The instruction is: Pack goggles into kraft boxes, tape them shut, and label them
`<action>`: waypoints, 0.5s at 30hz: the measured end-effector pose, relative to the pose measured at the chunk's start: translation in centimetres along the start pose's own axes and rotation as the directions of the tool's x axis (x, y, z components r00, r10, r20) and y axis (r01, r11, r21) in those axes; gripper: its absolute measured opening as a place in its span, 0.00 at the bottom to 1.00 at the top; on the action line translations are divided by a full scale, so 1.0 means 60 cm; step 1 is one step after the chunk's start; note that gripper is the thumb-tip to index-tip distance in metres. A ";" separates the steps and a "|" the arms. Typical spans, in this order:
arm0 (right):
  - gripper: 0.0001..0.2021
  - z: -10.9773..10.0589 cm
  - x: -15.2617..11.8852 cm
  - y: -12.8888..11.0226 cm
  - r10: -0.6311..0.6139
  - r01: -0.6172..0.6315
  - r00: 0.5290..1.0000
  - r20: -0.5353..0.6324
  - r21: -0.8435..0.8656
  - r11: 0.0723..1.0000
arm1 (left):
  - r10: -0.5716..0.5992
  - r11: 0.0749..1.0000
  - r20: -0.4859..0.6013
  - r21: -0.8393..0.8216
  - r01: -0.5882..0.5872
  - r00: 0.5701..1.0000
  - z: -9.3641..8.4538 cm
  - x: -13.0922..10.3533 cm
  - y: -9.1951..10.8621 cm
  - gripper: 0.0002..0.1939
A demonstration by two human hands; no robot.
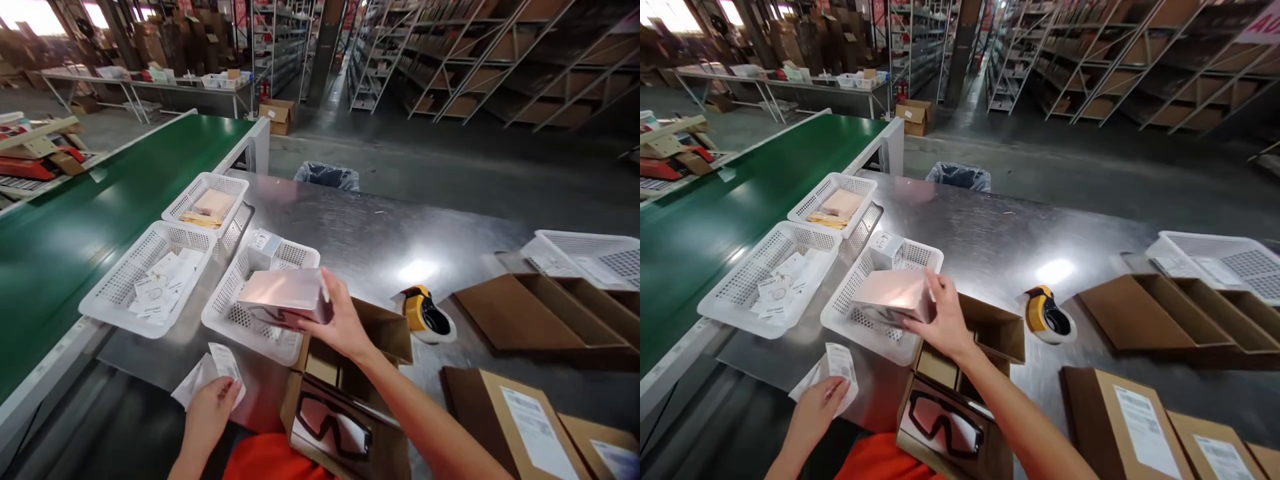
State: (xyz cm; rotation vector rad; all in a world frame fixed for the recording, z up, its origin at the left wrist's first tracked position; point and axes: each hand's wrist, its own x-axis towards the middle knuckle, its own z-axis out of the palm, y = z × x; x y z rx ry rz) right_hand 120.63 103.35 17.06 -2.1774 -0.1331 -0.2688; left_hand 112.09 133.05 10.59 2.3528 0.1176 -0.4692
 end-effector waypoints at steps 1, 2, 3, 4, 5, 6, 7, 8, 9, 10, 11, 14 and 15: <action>0.41 -0.023 -0.029 -0.011 0.140 -0.131 0.990 -0.029 0.204 0.970 | 0.007 0.998 -0.025 -0.069 -0.009 1.000 -0.006 0.006 0.006 0.22; 0.38 -0.042 -0.057 -0.020 0.278 -0.251 0.960 -0.011 0.398 0.882 | 0.026 0.989 -0.043 -0.142 -0.032 0.999 -0.013 0.013 0.014 0.25; 0.35 -0.056 -0.083 -0.028 0.388 -0.346 0.921 0.044 0.555 0.757 | 0.064 0.972 -0.046 -0.224 -0.073 0.997 -0.022 0.018 0.025 0.29; 0.33 -0.065 -0.106 -0.033 0.464 -0.410 0.880 0.105 0.663 0.627 | 0.121 0.943 -0.033 -0.307 -0.126 0.992 -0.030 0.023 0.037 0.33; 0.33 -0.071 -0.127 -0.036 0.514 -0.444 0.845 0.149 0.730 0.519 | 0.184 0.910 -0.014 -0.375 -0.176 0.983 -0.039 0.026 0.049 0.37; 0.33 -0.075 -0.147 -0.037 0.553 -0.458 0.816 0.166 0.770 0.444 | 0.237 0.887 -0.001 -0.407 -0.217 0.972 -0.046 0.029 0.063 0.39; 0.33 -0.079 -0.165 -0.034 0.587 -0.459 0.793 0.162 0.792 0.401 | 0.274 0.885 0.007 -0.392 -0.250 0.962 -0.051 0.030 0.076 0.39; 0.34 -0.084 -0.183 -0.029 0.618 -0.455 0.773 0.143 0.804 0.382 | 0.293 0.905 0.006 -0.324 -0.275 0.956 -0.054 0.030 0.089 0.38; 0.34 -0.090 -0.200 -0.022 0.647 -0.445 0.755 0.111 0.810 0.381 | 0.298 0.933 -0.005 -0.209 -0.293 0.954 -0.053 0.029 0.102 0.36; 0.35 -0.099 -0.218 -0.015 0.670 -0.432 0.739 0.066 0.810 0.397 | 0.297 0.952 -0.026 -0.068 -0.299 0.954 -0.050 0.028 0.114 0.33; 0.35 -0.108 -0.236 -0.008 0.685 -0.414 0.729 0.004 0.800 0.435 | 0.294 0.954 -0.046 0.074 -0.291 0.955 -0.045 0.027 0.125 0.31; 0.37 -0.133 -0.286 -0.005 0.640 -0.336 0.702 -0.310 0.648 0.683 | 0.267 0.904 -0.043 0.357 -0.235 0.963 -0.017 0.025 0.150 0.30; 0.39 -0.137 -0.299 -0.012 0.578 -0.313 0.688 -0.439 0.539 0.782 | 0.250 0.890 -0.007 0.396 -0.227 0.968 -0.006 0.026 0.155 0.29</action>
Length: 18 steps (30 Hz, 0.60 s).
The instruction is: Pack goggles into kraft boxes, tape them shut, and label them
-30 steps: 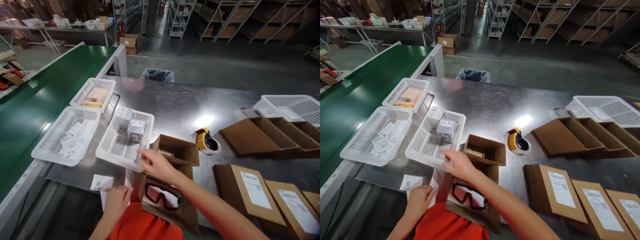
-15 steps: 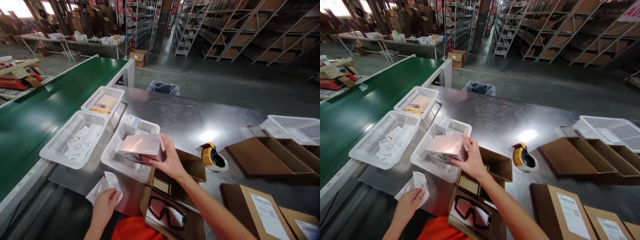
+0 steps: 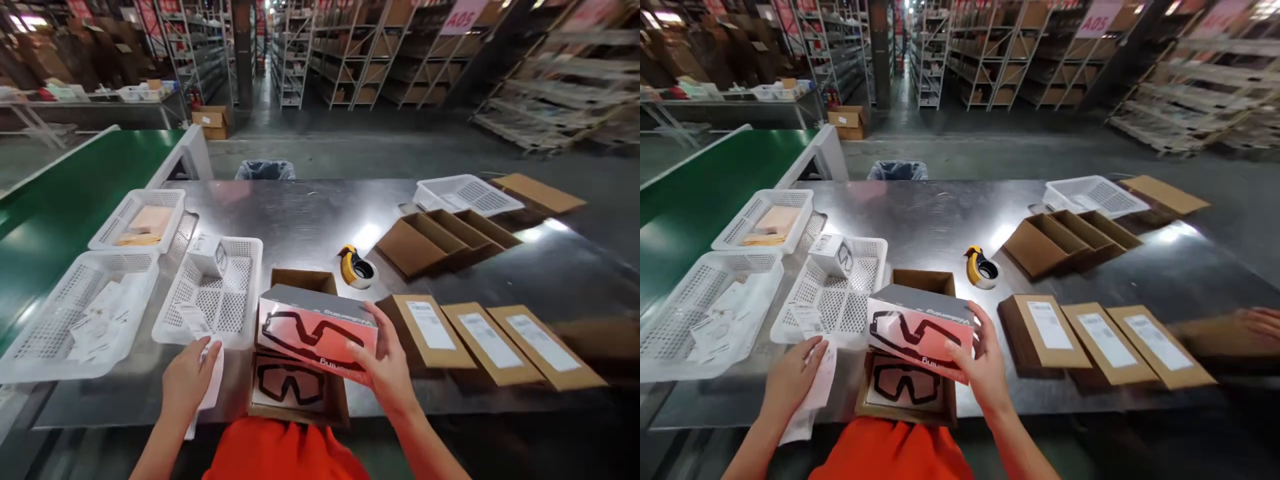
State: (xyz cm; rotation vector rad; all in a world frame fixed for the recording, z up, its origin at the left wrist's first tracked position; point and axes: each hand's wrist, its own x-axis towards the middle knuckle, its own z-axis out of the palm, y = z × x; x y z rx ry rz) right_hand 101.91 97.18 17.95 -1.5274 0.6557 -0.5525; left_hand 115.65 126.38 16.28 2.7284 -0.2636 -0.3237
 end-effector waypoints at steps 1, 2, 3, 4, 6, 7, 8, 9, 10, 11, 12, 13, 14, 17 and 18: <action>0.42 -0.003 -0.013 -0.006 -0.130 0.122 0.989 -0.067 -0.109 0.986 | 0.010 1.000 0.054 0.018 -0.011 0.998 0.008 0.003 0.008 0.29; 0.44 -0.001 -0.027 -0.015 -0.273 0.245 0.957 -0.103 -0.224 0.943 | 0.032 0.999 0.110 0.017 -0.034 0.993 0.017 0.006 0.014 0.28; 0.46 0.005 -0.038 -0.024 -0.414 0.362 0.905 -0.102 -0.328 0.873 | 0.059 0.998 0.156 0.007 -0.061 0.986 0.025 0.010 0.018 0.28; 0.47 0.014 -0.047 -0.034 -0.537 0.466 0.841 -0.072 -0.409 0.785 | 0.084 0.996 0.190 0.000 -0.085 0.978 0.032 0.014 0.021 0.27; 0.48 0.031 -0.056 -0.052 -0.696 0.609 0.718 0.007 -0.489 0.624 | 0.112 0.993 0.232 0.012 -0.118 0.966 0.042 0.023 0.023 0.26; 0.49 0.037 -0.057 -0.059 -0.738 0.649 0.674 0.029 -0.499 0.574 | 0.115 0.991 0.249 0.032 -0.126 0.962 0.046 0.027 0.023 0.26; 0.49 0.040 -0.057 -0.064 -0.760 0.670 0.648 0.037 -0.502 0.547 | 0.111 0.990 0.263 0.059 -0.131 0.958 0.048 0.030 0.022 0.25; 0.49 0.042 -0.057 -0.067 -0.770 0.677 0.637 0.038 -0.507 0.534 | 0.110 0.987 0.278 0.085 -0.138 0.954 0.050 0.034 0.021 0.25; 0.49 0.042 -0.056 -0.068 -0.775 0.679 0.630 0.036 -0.511 0.528 | 0.108 0.983 0.291 0.111 -0.146 0.950 0.050 0.037 0.021 0.25; 0.48 0.041 -0.056 -0.068 -0.779 0.679 0.627 0.036 -0.517 0.522 | 0.104 0.978 0.303 0.141 -0.152 0.947 0.051 0.040 0.022 0.25; 0.48 0.040 -0.056 -0.065 -0.779 0.677 0.626 0.036 -0.522 0.519 | 0.097 0.972 0.315 0.175 -0.158 0.944 0.052 0.044 0.024 0.26; 0.48 0.039 -0.055 -0.061 -0.776 0.674 0.630 0.037 -0.523 0.522 | 0.086 0.963 0.329 0.215 -0.163 0.941 0.054 0.048 0.028 0.27; 0.48 0.039 -0.055 -0.056 -0.762 0.664 0.647 0.035 -0.518 0.539 | 0.074 0.951 0.344 0.259 -0.170 0.936 0.056 0.053 0.034 0.28; 0.47 0.034 -0.048 -0.032 -0.587 0.508 0.808 -0.049 -0.447 0.736 | 0.047 0.907 0.374 0.373 -0.197 0.926 0.068 0.067 0.060 0.30; 0.45 0.032 -0.043 -0.022 -0.467 0.394 0.877 -0.110 -0.391 0.832 | 0.042 0.898 0.376 0.393 -0.201 0.926 0.073 0.072 0.069 0.29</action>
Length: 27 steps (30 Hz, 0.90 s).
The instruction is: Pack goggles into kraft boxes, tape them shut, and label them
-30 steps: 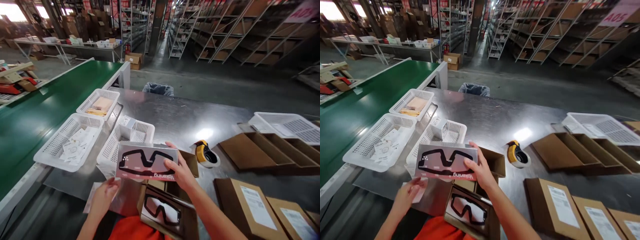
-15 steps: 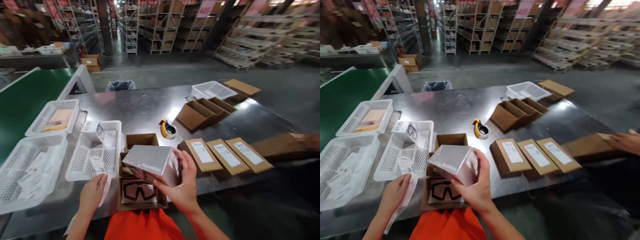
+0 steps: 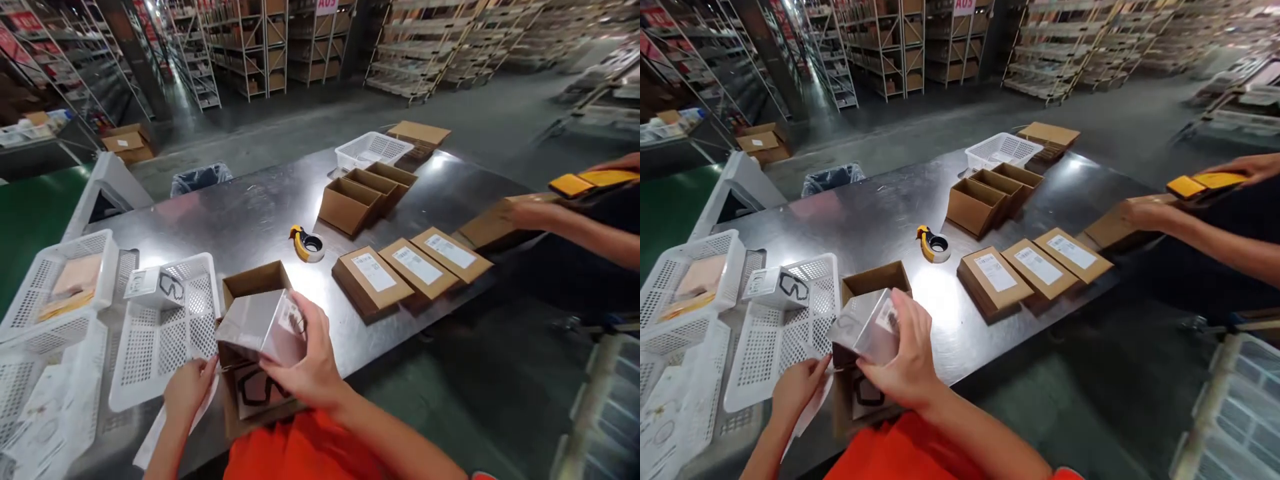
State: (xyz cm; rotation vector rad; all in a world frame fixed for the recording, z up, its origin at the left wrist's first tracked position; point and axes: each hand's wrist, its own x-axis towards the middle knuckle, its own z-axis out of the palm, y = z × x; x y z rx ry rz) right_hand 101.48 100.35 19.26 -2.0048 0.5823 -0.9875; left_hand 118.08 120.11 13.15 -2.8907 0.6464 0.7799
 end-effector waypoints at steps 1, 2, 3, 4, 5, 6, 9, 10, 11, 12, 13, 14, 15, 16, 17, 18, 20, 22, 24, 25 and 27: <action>0.42 0.002 0.001 0.012 0.166 -0.166 0.986 0.006 0.058 0.984 | 0.004 1.000 -0.001 0.005 -0.004 1.000 -0.002 0.006 0.009 0.27; 0.39 0.004 0.004 0.025 0.321 -0.321 0.947 0.026 0.121 0.939 | 0.016 1.000 -0.006 -0.005 -0.016 1.000 -0.003 0.012 0.017 0.25; 0.35 0.006 0.008 0.037 0.444 -0.446 0.894 0.055 0.178 0.877 | 0.033 0.999 -0.015 -0.025 -0.033 0.999 -0.004 0.018 0.023 0.24; 0.32 0.009 0.012 0.048 0.534 -0.538 0.841 0.086 0.224 0.812 | 0.053 0.997 -0.024 -0.048 -0.055 0.998 -0.005 0.023 0.027 0.22; 0.30 0.012 0.017 0.057 0.593 -0.602 0.796 0.119 0.255 0.757 | 0.072 0.995 -0.032 -0.068 -0.074 0.997 -0.006 0.028 0.031 0.20; 0.29 0.014 0.021 0.063 0.628 -0.643 0.763 0.152 0.273 0.716 | 0.085 0.993 -0.038 -0.081 -0.088 0.996 -0.006 0.031 0.033 0.18; 0.30 0.013 0.030 0.071 0.653 -0.684 0.729 0.205 0.253 0.684 | 0.077 0.993 -0.049 -0.089 -0.082 0.996 -0.004 0.036 0.037 0.13; 0.30 0.009 0.031 0.072 0.651 -0.685 0.729 0.213 0.231 0.691 | 0.076 0.993 -0.054 -0.090 -0.081 0.996 -0.003 0.036 0.038 0.12; 0.31 0.005 0.032 0.074 0.652 -0.685 0.729 0.211 0.206 0.699 | 0.075 0.992 -0.059 -0.093 -0.081 0.995 -0.002 0.035 0.039 0.13; 0.31 0.002 0.033 0.078 0.658 -0.688 0.726 0.200 0.184 0.702 | 0.076 0.992 -0.065 -0.095 -0.082 0.995 0.000 0.035 0.040 0.14; 0.32 -0.001 0.033 0.082 0.669 -0.693 0.720 0.185 0.166 0.701 | 0.078 0.992 -0.070 -0.098 -0.085 0.994 0.001 0.034 0.041 0.15; 0.33 -0.001 0.034 0.089 0.678 -0.699 0.715 0.171 0.152 0.699 | 0.082 0.991 -0.074 -0.101 -0.090 0.994 0.003 0.033 0.042 0.16; 0.34 0.002 0.035 0.096 0.685 -0.704 0.710 0.164 0.139 0.697 | 0.088 0.990 -0.078 -0.103 -0.096 0.993 0.004 0.033 0.041 0.16; 0.34 0.008 0.037 0.103 0.685 -0.705 0.708 0.173 0.121 0.699 | 0.097 0.989 -0.080 -0.102 -0.105 0.992 0.005 0.033 0.040 0.16; 0.33 0.017 0.039 0.110 0.678 -0.703 0.707 0.200 0.089 0.706 | 0.108 0.988 -0.080 -0.101 -0.116 0.991 0.006 0.033 0.039 0.16; 0.30 0.028 0.043 0.115 0.663 -0.691 0.708 0.244 0.041 0.722 | 0.123 0.986 -0.078 -0.099 -0.131 0.989 0.006 0.034 0.036 0.15; 0.23 0.052 0.055 0.119 0.601 -0.598 0.726 0.336 -0.124 0.792 | 0.156 0.982 -0.068 -0.094 -0.162 0.985 0.004 0.035 0.030 0.15; 0.17 0.068 0.072 0.111 0.528 -0.409 0.761 0.377 -0.353 0.842 | 0.181 0.979 -0.059 -0.086 -0.185 0.982 0.000 0.036 0.025 0.16; 0.16 0.072 0.087 0.097 0.478 -0.207 0.779 0.405 -0.553 0.807 | 0.194 0.977 -0.057 -0.081 -0.198 0.979 -0.003 0.038 0.022 0.15; 0.15 0.070 0.092 0.089 0.472 -0.135 0.773 0.425 -0.617 0.776 | 0.198 0.976 -0.057 -0.081 -0.202 0.979 -0.004 0.039 0.021 0.15; 0.15 0.063 0.097 0.074 0.484 -0.057 0.746 0.457 -0.681 0.730 | 0.207 0.974 -0.052 -0.087 -0.211 0.977 -0.003 0.041 0.018 0.15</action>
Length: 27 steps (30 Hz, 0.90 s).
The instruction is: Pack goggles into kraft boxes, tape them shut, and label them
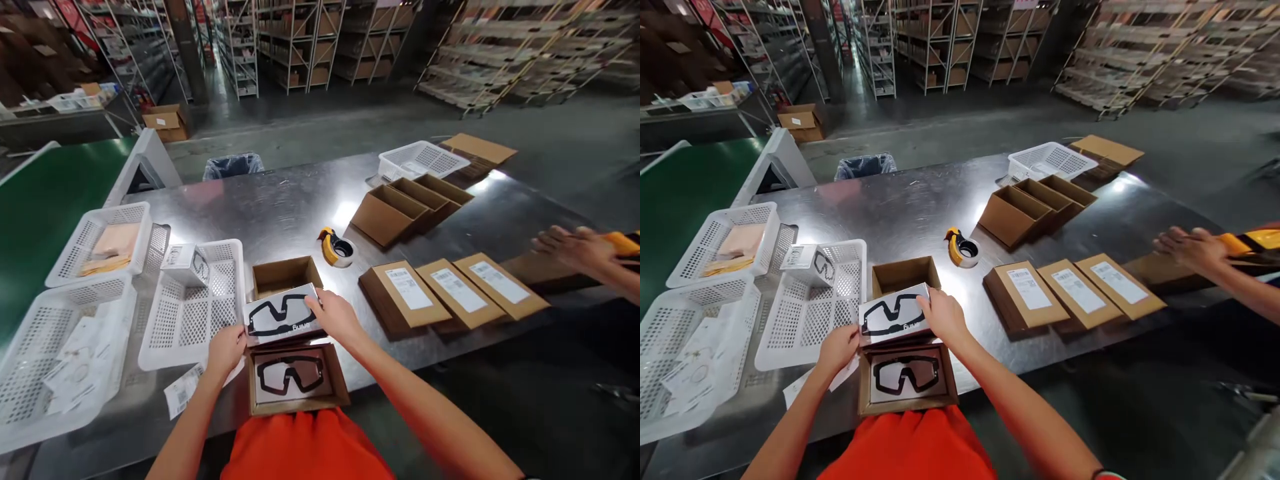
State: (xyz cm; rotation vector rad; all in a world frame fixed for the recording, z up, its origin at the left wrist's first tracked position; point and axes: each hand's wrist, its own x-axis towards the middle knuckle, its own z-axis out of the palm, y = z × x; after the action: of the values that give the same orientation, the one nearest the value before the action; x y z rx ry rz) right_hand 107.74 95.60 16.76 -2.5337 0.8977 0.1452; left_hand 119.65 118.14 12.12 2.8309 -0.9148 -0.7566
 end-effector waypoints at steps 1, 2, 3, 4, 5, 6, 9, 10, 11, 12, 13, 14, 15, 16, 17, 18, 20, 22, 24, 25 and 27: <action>0.15 -0.005 -0.004 -0.002 -0.005 0.006 1.000 0.010 -0.027 1.000 | 0.006 1.000 0.005 -0.007 -0.006 1.000 0.001 0.001 -0.003 0.15; 0.15 -0.008 -0.008 -0.004 -0.009 0.009 1.000 0.007 -0.045 0.999 | 0.011 1.000 0.010 -0.015 -0.011 1.000 0.002 0.002 -0.006 0.14; 0.15 -0.009 -0.011 -0.006 -0.011 0.012 1.000 0.002 -0.059 0.998 | 0.013 1.000 0.015 -0.023 -0.013 1.000 0.003 0.003 -0.010 0.14; 0.15 -0.008 -0.013 -0.008 -0.016 0.016 1.000 -0.005 -0.071 0.997 | 0.013 0.999 0.018 -0.030 -0.012 1.000 0.004 0.004 -0.013 0.14; 0.15 -0.008 -0.012 -0.010 -0.021 0.020 1.000 -0.011 -0.079 0.997 | 0.010 0.999 0.021 -0.037 -0.010 1.000 0.004 0.004 -0.016 0.13; 0.15 -0.006 -0.010 -0.011 -0.020 0.019 1.000 -0.013 -0.083 0.996 | 0.008 0.999 0.023 -0.044 -0.007 1.000 0.004 0.004 -0.018 0.13; 0.15 -0.005 0.003 -0.012 0.013 -0.013 1.000 0.004 -0.069 0.998 | 0.006 0.998 0.029 -0.065 -0.004 1.000 0.002 0.003 -0.018 0.13; 0.15 -0.005 0.007 -0.010 0.021 -0.020 1.000 0.007 -0.054 0.998 | 0.006 0.998 0.029 -0.070 -0.004 1.000 0.000 0.003 -0.016 0.13; 0.15 -0.006 0.010 -0.009 0.025 -0.025 1.000 0.009 -0.035 0.999 | 0.007 0.997 0.028 -0.075 -0.005 1.000 -0.001 0.003 -0.014 0.13; 0.14 -0.008 0.012 -0.008 0.028 -0.028 1.000 0.008 -0.014 1.000 | 0.006 0.997 0.028 -0.079 -0.004 1.000 -0.002 0.003 -0.013 0.13; 0.14 -0.011 0.012 -0.007 0.030 -0.030 1.000 0.007 0.007 1.000 | 0.005 0.997 0.027 -0.081 -0.003 1.000 -0.003 0.003 -0.012 0.12; 0.14 -0.013 0.012 -0.008 0.033 -0.033 0.999 0.008 0.027 0.999 | 0.003 0.997 0.026 -0.083 -0.001 1.000 -0.003 0.004 -0.012 0.12; 0.13 -0.015 0.010 -0.009 0.036 -0.036 0.999 0.010 0.044 0.998 | 0.001 0.997 0.025 -0.083 0.001 1.000 -0.003 0.004 -0.013 0.11; 0.13 -0.017 0.009 -0.012 0.034 -0.034 0.999 0.010 0.058 0.998 | -0.001 0.997 0.024 -0.082 0.003 1.000 -0.002 0.004 -0.015 0.11; 0.13 -0.017 0.008 -0.015 0.026 -0.026 1.000 0.006 0.067 0.997 | -0.004 0.997 0.023 -0.083 0.005 1.000 -0.002 0.004 -0.018 0.10; 0.13 -0.016 0.007 -0.017 0.014 -0.014 1.000 -0.003 0.072 0.997 | -0.004 0.996 0.021 -0.084 0.006 1.000 -0.001 0.003 -0.022 0.09; 0.12 -0.009 0.010 -0.019 -0.003 0.005 1.000 -0.022 0.076 0.997 | 0.001 0.996 0.018 -0.094 0.001 1.000 0.000 0.002 -0.029 0.08; 0.12 0.005 0.015 -0.012 0.016 -0.014 1.000 -0.016 0.078 0.997 | 0.020 0.994 0.015 -0.111 -0.018 1.000 0.000 0.001 -0.034 0.09; 0.13 0.020 0.017 0.001 0.048 -0.049 0.999 0.013 0.080 0.996 | 0.044 0.991 0.003 -0.127 -0.043 0.999 0.001 0.001 -0.035 0.10; 0.12 0.026 0.017 0.008 0.059 -0.061 0.998 0.026 0.083 0.995 | 0.055 0.990 -0.005 -0.133 -0.055 0.998 0.001 0.001 -0.034 0.12; 0.11 0.035 0.011 0.017 0.059 -0.058 0.998 -0.016 0.078 0.995 | 0.067 0.988 -0.025 -0.138 -0.070 0.997 0.003 0.001 -0.032 0.13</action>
State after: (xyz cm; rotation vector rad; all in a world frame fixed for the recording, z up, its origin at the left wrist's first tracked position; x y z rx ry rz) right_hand 107.74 95.43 14.31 -2.4421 0.9666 0.1031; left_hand 120.64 119.72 11.53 2.6673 -0.9137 -0.7510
